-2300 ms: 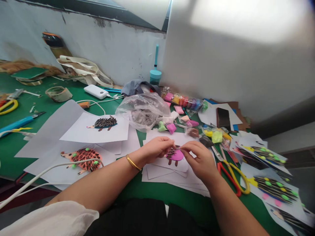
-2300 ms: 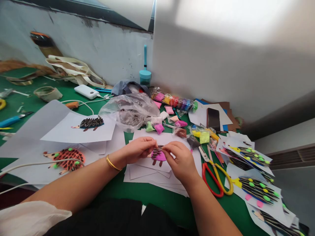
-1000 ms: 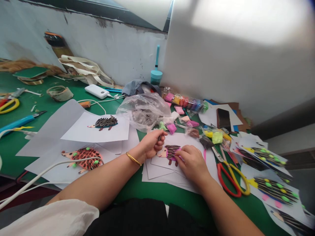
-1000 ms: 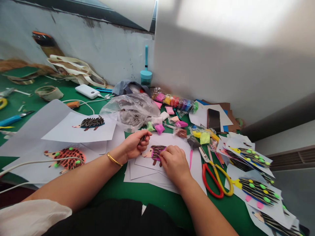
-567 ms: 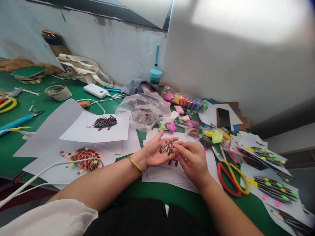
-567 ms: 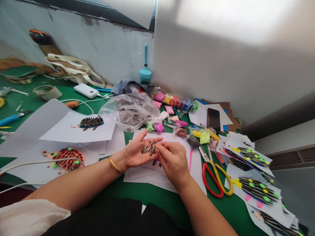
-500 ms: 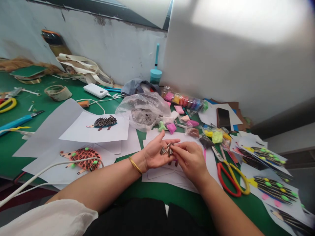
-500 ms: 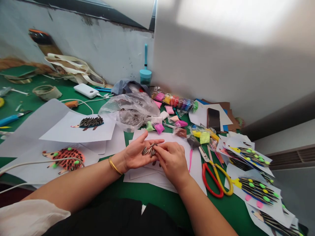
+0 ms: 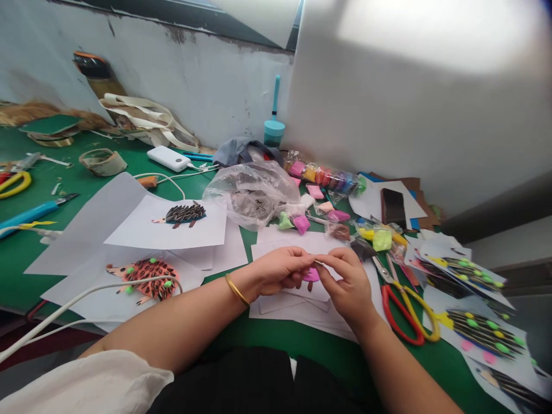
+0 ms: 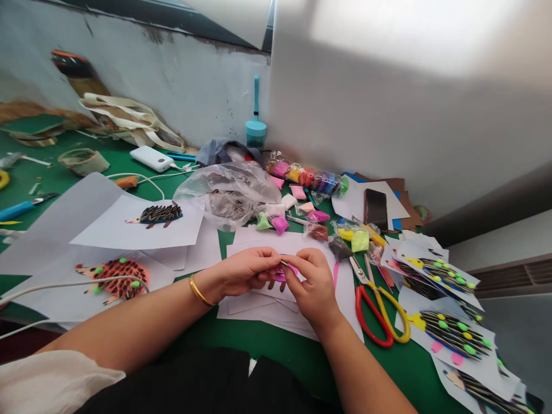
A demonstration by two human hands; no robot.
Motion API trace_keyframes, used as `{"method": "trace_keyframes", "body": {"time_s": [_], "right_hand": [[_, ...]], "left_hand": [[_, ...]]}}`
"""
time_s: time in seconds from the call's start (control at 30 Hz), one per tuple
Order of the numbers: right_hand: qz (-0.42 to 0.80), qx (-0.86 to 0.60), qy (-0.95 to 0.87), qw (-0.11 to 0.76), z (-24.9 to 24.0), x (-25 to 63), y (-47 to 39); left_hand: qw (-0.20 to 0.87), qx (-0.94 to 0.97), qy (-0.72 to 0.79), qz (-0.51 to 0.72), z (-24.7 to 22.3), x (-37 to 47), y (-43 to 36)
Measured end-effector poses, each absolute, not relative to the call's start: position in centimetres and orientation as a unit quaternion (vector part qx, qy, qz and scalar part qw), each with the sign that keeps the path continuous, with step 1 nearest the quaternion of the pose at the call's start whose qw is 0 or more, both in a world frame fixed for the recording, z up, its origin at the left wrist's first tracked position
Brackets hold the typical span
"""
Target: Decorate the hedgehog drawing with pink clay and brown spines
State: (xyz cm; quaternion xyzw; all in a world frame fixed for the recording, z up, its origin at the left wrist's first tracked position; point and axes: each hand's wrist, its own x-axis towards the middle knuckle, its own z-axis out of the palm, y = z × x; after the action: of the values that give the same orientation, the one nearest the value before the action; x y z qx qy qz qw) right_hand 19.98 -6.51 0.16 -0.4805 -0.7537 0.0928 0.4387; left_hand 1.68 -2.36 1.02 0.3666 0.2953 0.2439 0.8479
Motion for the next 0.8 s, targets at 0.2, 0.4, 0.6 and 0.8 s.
{"method": "trace_keyframes", "body": {"time_s": [0.2,0.4,0.6,0.8], "right_hand": [[0.157,-0.481,-0.756,0.415,0.1,20.0,-6.9],[0.183,-0.523,-0.745,0.371,-0.7,21.1,-6.8],[0.142,-0.489,-0.808,0.296,-1.0,21.9,-6.3],[0.082,-0.485,-0.828,0.271,-1.4,21.0,-6.3]], "left_hand": [[0.765,0.481,0.314,0.292,0.8,1.6,-2.1],[0.740,0.464,0.374,0.310,0.8,1.4,-1.4],[0.739,0.396,0.408,0.363,1.0,0.7,-0.1],[0.750,0.375,0.400,0.371,0.9,0.7,0.0]]}}
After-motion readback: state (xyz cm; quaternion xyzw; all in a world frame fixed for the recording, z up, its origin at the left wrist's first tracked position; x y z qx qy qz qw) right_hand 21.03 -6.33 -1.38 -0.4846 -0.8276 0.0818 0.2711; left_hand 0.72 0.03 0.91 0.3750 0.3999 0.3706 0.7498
